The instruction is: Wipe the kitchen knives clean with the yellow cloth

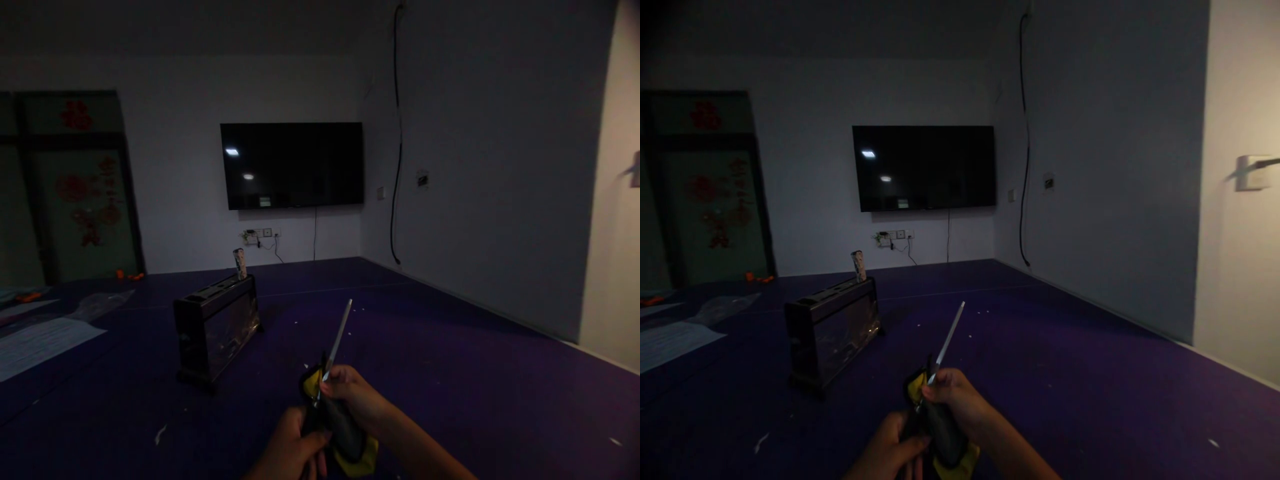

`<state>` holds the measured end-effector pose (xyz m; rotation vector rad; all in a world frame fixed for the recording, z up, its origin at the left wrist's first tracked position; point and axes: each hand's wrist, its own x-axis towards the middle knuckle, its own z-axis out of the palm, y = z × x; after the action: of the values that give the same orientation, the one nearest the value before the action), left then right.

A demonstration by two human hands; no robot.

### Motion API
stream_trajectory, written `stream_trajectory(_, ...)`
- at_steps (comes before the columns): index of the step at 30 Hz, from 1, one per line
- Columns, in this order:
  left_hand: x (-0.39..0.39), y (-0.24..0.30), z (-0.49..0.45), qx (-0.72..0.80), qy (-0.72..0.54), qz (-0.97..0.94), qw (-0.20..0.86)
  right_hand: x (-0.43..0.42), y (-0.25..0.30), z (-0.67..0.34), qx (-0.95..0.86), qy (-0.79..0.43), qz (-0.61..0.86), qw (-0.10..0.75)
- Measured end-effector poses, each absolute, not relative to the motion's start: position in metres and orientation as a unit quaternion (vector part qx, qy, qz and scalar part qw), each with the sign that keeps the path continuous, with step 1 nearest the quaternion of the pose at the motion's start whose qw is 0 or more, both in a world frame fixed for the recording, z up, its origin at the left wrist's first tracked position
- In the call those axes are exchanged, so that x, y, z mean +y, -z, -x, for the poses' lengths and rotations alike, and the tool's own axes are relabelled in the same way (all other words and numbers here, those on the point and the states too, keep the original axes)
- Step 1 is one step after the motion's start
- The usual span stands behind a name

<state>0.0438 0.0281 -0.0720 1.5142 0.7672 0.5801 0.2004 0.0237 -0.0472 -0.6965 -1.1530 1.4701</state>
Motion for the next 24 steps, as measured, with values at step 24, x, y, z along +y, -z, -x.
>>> stream_trajectory(24, 0.028, 0.072, -0.047, 0.303, -0.244, -0.674, 0.628, 0.028, 0.034, -0.219, -0.484, -0.593, 0.324, 0.556)
